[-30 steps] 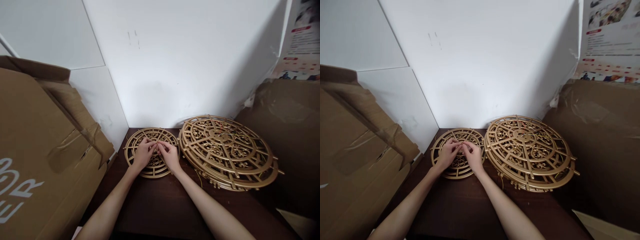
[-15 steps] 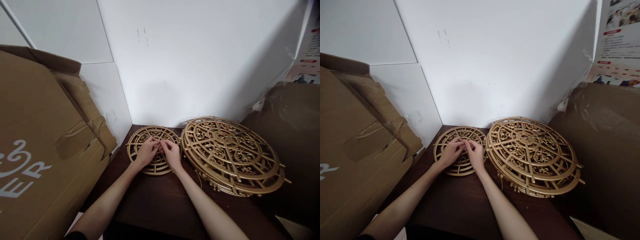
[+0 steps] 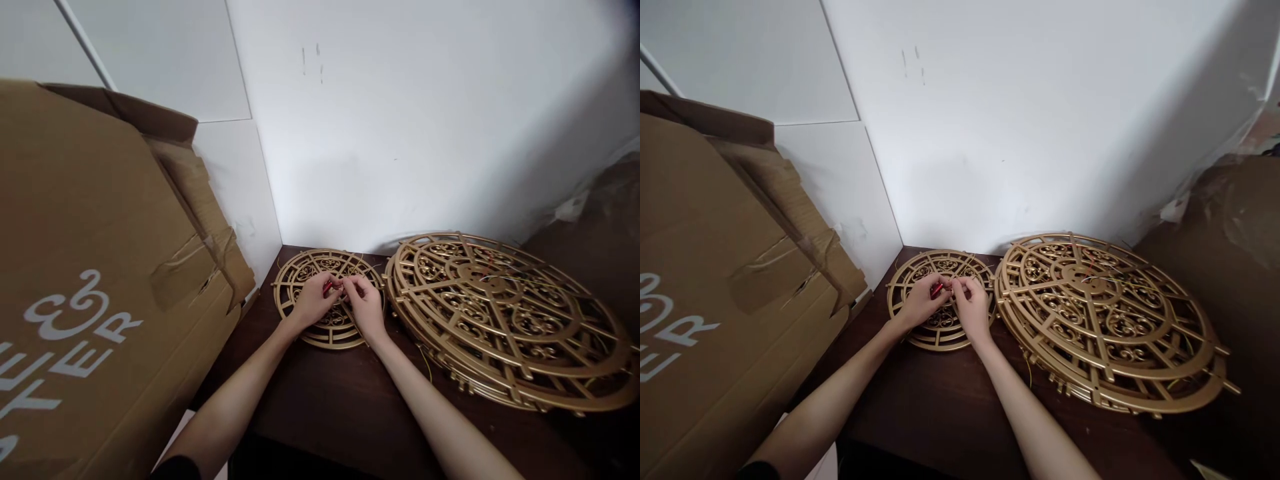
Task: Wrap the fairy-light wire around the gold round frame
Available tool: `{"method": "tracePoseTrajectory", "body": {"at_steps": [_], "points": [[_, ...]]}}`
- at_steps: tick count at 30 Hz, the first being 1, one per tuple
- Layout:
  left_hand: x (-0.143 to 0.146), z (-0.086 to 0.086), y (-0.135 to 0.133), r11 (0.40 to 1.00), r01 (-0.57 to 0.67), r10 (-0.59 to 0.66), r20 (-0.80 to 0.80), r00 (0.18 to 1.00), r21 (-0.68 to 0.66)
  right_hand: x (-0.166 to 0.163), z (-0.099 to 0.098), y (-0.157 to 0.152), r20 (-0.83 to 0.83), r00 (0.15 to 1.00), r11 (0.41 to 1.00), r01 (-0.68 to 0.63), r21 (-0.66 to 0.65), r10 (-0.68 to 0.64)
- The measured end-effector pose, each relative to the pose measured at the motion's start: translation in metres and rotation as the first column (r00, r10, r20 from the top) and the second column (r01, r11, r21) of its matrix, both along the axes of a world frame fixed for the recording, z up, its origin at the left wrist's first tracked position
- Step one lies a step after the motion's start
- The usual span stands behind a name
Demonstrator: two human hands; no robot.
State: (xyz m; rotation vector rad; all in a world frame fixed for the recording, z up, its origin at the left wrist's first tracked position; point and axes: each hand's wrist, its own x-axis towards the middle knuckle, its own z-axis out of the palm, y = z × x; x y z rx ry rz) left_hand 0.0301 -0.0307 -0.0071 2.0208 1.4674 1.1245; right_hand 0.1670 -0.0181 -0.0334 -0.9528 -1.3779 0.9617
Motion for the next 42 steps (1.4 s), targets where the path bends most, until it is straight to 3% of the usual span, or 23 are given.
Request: {"method": "tracePoseTrajectory", "body": {"at_steps": [7, 15, 22, 28, 31, 38, 42], "points": [[-0.001, -0.001, 0.002, 1.000, 0.031, -0.031, 0.014, 0.999, -0.005, 0.002, -0.004, 0.003, -0.103, 0.994, 0.999, -0.042, -0.008, 0.041], [-0.002, 0.002, 0.000, 0.999, 0.025, -0.025, 0.008, 1.000, -0.046, 0.001, -0.001, 0.001, -0.076, 0.997, 0.998, -0.026, 0.056, 0.030], [-0.004, 0.006, 0.000, 0.991, -0.086, 0.081, -0.050, 0.995, -0.098, 0.003, 0.000, -0.002, 0.013, 0.990, 0.988, 0.139, 0.071, -0.140], [-0.008, 0.009, 0.002, 0.988, -0.086, 0.082, -0.037, 0.996, -0.128, 0.000, 0.009, -0.007, -0.130, 0.989, 0.998, -0.062, 0.023, 0.064], [-0.011, 0.007, 0.004, 0.987, -0.083, 0.079, -0.031, 0.996, -0.135, -0.003, 0.015, -0.010, -0.246, 0.966, 0.997, -0.078, 0.006, 0.077], [-0.015, 0.006, 0.008, 0.979, 0.033, -0.001, 0.154, 0.988, -0.202, -0.004, 0.020, -0.013, -0.344, 0.939, 1.000, -0.019, 0.013, 0.023], [-0.010, 0.011, 0.005, 0.982, 0.024, 0.020, 0.227, 0.974, -0.186, -0.005, 0.018, -0.013, -0.287, 0.958, 1.000, 0.021, 0.008, -0.017]]}}
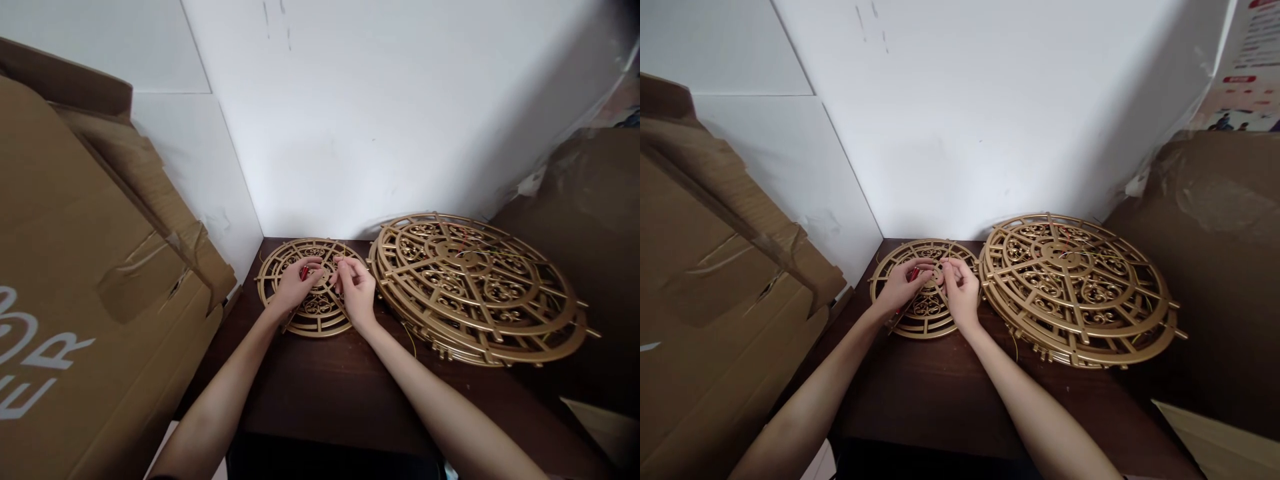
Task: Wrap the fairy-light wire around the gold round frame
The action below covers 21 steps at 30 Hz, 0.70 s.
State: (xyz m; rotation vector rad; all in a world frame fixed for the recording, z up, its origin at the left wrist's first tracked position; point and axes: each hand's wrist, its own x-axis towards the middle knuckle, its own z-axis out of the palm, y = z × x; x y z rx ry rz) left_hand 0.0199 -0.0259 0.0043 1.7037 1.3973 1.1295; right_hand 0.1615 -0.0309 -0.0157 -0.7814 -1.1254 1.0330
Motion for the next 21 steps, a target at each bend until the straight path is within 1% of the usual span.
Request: {"method": "tracePoseTrajectory", "body": {"at_steps": [4, 6, 8, 10, 13, 15, 17, 18, 21], "points": [[0.005, 0.004, -0.002, 0.996, -0.029, 0.026, 0.030, 0.999, 0.087, 0.000, -0.004, 0.001, 0.137, 0.990, 0.999, -0.032, -0.011, 0.033], [0.006, 0.004, -0.002, 0.995, -0.018, 0.012, 0.058, 0.998, 0.094, 0.000, -0.006, 0.002, 0.203, 0.979, 0.999, -0.031, -0.013, 0.033], [0.006, 0.004, -0.002, 0.996, -0.003, -0.005, 0.093, 0.996, 0.093, 0.002, -0.008, 0.004, 0.271, 0.963, 1.000, -0.003, 0.013, 0.000], [0.006, 0.005, -0.003, 0.993, -0.012, -0.001, 0.109, 0.994, 0.116, 0.003, -0.008, 0.005, 0.329, 0.943, 0.997, 0.027, 0.072, -0.049], [0.005, 0.011, -0.005, 0.981, -0.078, 0.065, 0.081, 0.995, 0.180, 0.005, -0.009, 0.006, 0.378, 0.922, 0.989, 0.034, 0.144, -0.086], [0.005, 0.016, -0.007, 0.969, -0.133, 0.105, 0.141, 0.984, 0.209, 0.005, -0.009, 0.006, 0.392, 0.916, 0.986, 0.028, 0.164, -0.091], [0.005, 0.020, -0.008, 0.971, -0.179, 0.134, 0.254, 0.958, 0.162, 0.005, -0.009, 0.005, 0.399, 0.913, 0.985, 0.019, 0.172, -0.087], [0.005, 0.022, -0.009, 0.979, -0.173, 0.131, 0.309, 0.942, 0.112, 0.005, -0.009, 0.005, 0.401, 0.912, 0.985, 0.013, 0.174, -0.083], [0.009, 0.022, -0.011, 0.997, -0.071, 0.079, 0.405, 0.911, -0.034, 0.005, -0.008, 0.004, 0.405, 0.912, 0.985, -0.009, 0.173, -0.063]]}}
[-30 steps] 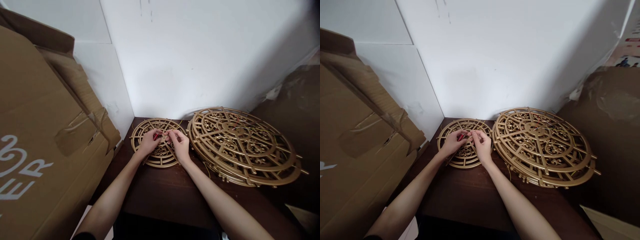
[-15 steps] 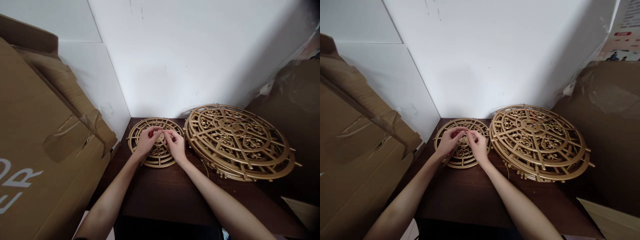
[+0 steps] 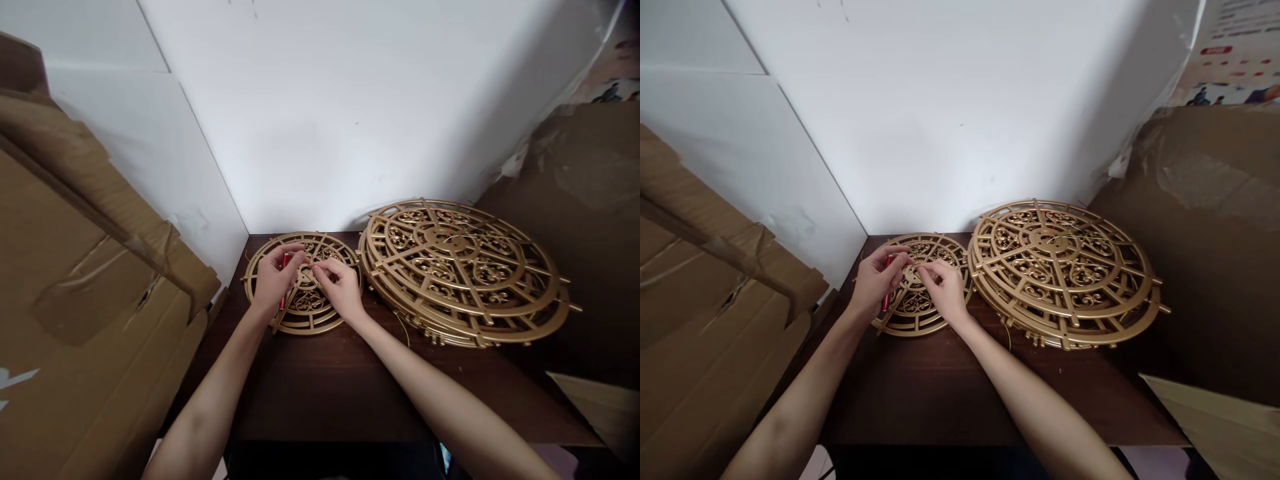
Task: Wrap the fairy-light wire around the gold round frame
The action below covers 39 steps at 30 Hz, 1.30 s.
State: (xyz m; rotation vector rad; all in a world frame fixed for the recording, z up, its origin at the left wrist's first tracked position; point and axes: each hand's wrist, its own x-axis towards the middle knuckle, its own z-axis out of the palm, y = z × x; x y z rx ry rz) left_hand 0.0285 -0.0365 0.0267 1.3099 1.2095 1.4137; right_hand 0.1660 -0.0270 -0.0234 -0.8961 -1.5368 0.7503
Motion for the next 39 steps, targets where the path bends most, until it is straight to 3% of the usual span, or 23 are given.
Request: {"method": "tracePoseTrajectory", "body": {"at_steps": [5, 17, 27, 35, 39], "points": [[0.002, -0.006, 0.000, 0.996, 0.045, -0.048, -0.036, 0.998, -0.071, 0.000, 0.001, 0.000, -0.004, 1.000, 1.000, -0.009, 0.005, 0.009], [-0.002, -0.011, 0.005, 1.000, 0.017, -0.014, -0.145, 0.989, 0.016, -0.001, 0.000, 0.002, 0.029, 0.999, 0.999, -0.045, 0.013, 0.044], [0.000, -0.010, 0.005, 0.998, 0.003, 0.008, -0.185, 0.983, 0.058, -0.002, -0.004, 0.004, -0.172, 0.984, 0.988, -0.078, -0.137, 0.054], [0.003, -0.008, 0.002, 0.998, 0.013, -0.015, -0.026, 1.000, -0.060, -0.001, -0.005, 0.004, -0.147, 0.989, 0.994, -0.019, -0.111, 0.003], [0.003, -0.007, 0.002, 0.997, -0.002, 0.001, -0.018, 1.000, -0.073, -0.001, -0.002, 0.002, -0.175, 0.984, 0.988, -0.055, -0.146, 0.029]]}}
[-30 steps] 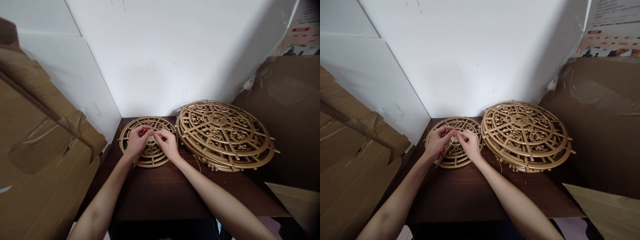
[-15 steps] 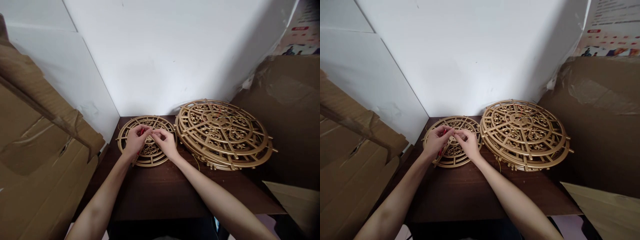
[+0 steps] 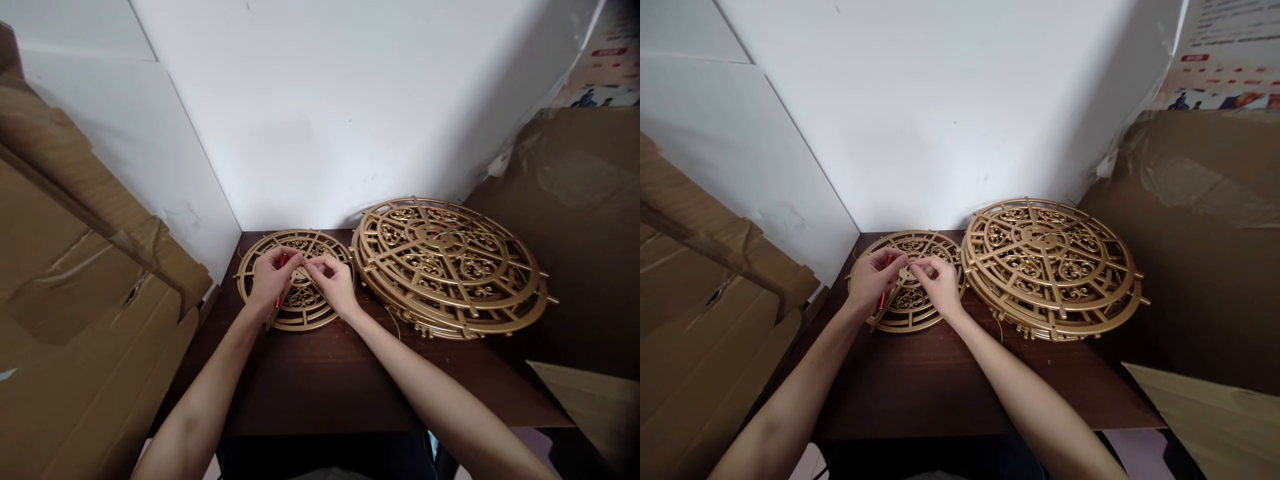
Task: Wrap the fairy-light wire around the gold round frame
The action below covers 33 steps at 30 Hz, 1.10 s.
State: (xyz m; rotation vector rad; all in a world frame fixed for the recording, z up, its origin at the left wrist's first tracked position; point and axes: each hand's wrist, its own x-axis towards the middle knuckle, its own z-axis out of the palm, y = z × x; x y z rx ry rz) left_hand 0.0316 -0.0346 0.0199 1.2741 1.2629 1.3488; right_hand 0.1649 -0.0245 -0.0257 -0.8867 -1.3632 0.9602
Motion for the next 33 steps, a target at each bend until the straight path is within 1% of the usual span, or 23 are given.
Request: {"method": "tracePoseTrajectory", "body": {"at_steps": [4, 8, 11, 24, 29, 33], "points": [[-0.001, -0.003, 0.002, 0.998, 0.009, -0.004, -0.081, 0.997, 0.068, -0.001, 0.003, -0.001, -0.055, 0.997, 0.995, -0.057, -0.085, 0.053], [-0.002, -0.006, 0.004, 0.991, 0.003, 0.020, -0.170, 0.985, 0.136, -0.001, 0.003, 0.000, -0.076, 0.996, 0.995, -0.056, -0.086, 0.050], [-0.002, -0.007, 0.005, 0.988, 0.012, 0.022, -0.212, 0.977, 0.154, -0.002, 0.002, 0.001, -0.097, 0.994, 0.994, -0.061, -0.092, 0.052], [-0.004, -0.015, 0.008, 0.981, 0.029, 0.016, -0.228, 0.974, 0.191, -0.002, 0.007, 0.000, -0.166, 0.986, 0.989, -0.046, -0.138, 0.023], [-0.003, -0.014, 0.007, 0.976, 0.048, 0.003, -0.236, 0.972, 0.211, -0.002, 0.004, 0.002, -0.202, 0.979, 0.985, -0.066, -0.157, 0.034], [-0.003, -0.012, 0.006, 0.975, 0.087, -0.031, -0.259, 0.965, 0.206, -0.002, 0.002, 0.003, -0.228, 0.973, 0.983, -0.069, -0.170, 0.029]]}}
